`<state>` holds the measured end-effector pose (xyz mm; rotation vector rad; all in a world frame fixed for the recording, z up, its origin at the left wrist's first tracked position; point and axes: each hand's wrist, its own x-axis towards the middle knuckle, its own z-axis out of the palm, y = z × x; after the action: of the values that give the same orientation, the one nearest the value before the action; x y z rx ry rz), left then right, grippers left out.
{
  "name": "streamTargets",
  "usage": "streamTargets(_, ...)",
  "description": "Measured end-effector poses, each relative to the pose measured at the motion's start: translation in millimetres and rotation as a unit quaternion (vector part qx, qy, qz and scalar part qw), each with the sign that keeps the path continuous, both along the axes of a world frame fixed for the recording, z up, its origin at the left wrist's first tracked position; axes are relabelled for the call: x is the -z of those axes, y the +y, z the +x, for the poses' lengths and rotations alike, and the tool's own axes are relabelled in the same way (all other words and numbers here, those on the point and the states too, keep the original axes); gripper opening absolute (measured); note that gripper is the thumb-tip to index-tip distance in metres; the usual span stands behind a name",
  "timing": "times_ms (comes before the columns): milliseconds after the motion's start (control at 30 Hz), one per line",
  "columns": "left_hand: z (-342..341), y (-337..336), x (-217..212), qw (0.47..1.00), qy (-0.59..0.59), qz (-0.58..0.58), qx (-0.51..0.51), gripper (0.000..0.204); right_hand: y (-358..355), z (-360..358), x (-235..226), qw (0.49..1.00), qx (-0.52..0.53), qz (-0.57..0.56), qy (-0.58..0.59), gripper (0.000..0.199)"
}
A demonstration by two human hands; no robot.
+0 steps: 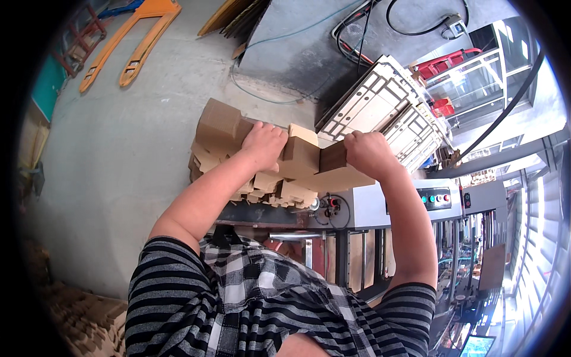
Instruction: The person picks up flat cardboard box blanks from a stack and places them into a machine. The machine folds and glues the blanks into boxes. The person then retrieves the finished boxes from the machine and stacks them on a pallet.
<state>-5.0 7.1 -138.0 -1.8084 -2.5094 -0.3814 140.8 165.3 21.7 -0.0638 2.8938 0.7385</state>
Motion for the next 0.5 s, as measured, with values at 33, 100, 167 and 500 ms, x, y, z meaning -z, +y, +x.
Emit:
streamTargets(33,1,1,2,1.000,0.000,0.003,0.000,0.071,-2,2,-1,1.000,0.007,-0.025,0.007,0.005)
streamTargets(100,1,1,1,1.000,-0.007,-0.002,0.000,0.073,-8,16,-7,0.994,0.043,-0.096,0.026,0.005)
streamTargets(167,1,1,-1,1.000,-0.021,-0.015,0.003,0.075,-19,30,-18,0.981,0.115,-0.157,-0.003,0.007)
streamTargets(500,-2,1,-1,1.000,-0.024,-0.016,0.002,0.075,-13,28,-23,0.928,0.250,-0.258,0.103,0.013)
